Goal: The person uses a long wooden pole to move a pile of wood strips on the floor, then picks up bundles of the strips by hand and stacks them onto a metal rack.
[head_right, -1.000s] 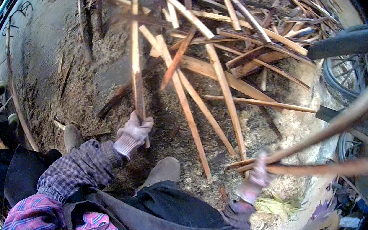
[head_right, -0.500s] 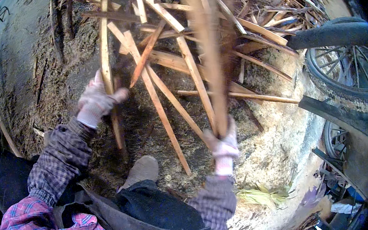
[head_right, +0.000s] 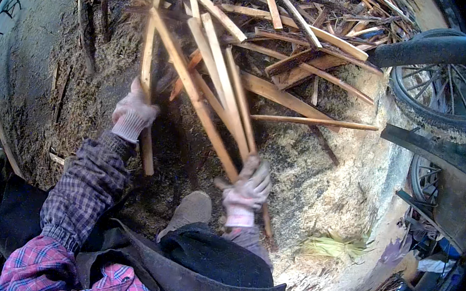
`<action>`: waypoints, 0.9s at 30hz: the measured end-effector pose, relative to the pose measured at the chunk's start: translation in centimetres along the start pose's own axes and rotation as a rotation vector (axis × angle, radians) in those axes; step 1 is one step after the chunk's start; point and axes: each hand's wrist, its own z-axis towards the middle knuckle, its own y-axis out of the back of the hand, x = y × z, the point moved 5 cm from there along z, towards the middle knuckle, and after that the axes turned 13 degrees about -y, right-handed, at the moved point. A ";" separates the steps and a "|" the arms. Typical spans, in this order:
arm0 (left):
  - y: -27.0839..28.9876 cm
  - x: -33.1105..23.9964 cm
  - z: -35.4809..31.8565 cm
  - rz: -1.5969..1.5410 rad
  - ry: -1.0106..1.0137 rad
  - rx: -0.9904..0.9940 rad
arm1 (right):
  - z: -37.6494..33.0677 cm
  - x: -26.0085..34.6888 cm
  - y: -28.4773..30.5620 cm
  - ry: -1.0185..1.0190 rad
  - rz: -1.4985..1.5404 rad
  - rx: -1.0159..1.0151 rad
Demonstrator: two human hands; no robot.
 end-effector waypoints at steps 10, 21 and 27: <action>0.4 0.8 1.1 -0.489 -0.314 0.083 | 4.3 -3.4 -1.4 -0.210 0.227 0.568; 2.6 -0.2 0.6 -0.508 -0.345 0.059 | 1.1 -1.3 -1.3 -0.346 0.358 0.504; 7.5 -0.6 -2.2 -0.271 -0.665 0.061 | 1.5 -2.4 0.1 -0.286 0.467 0.510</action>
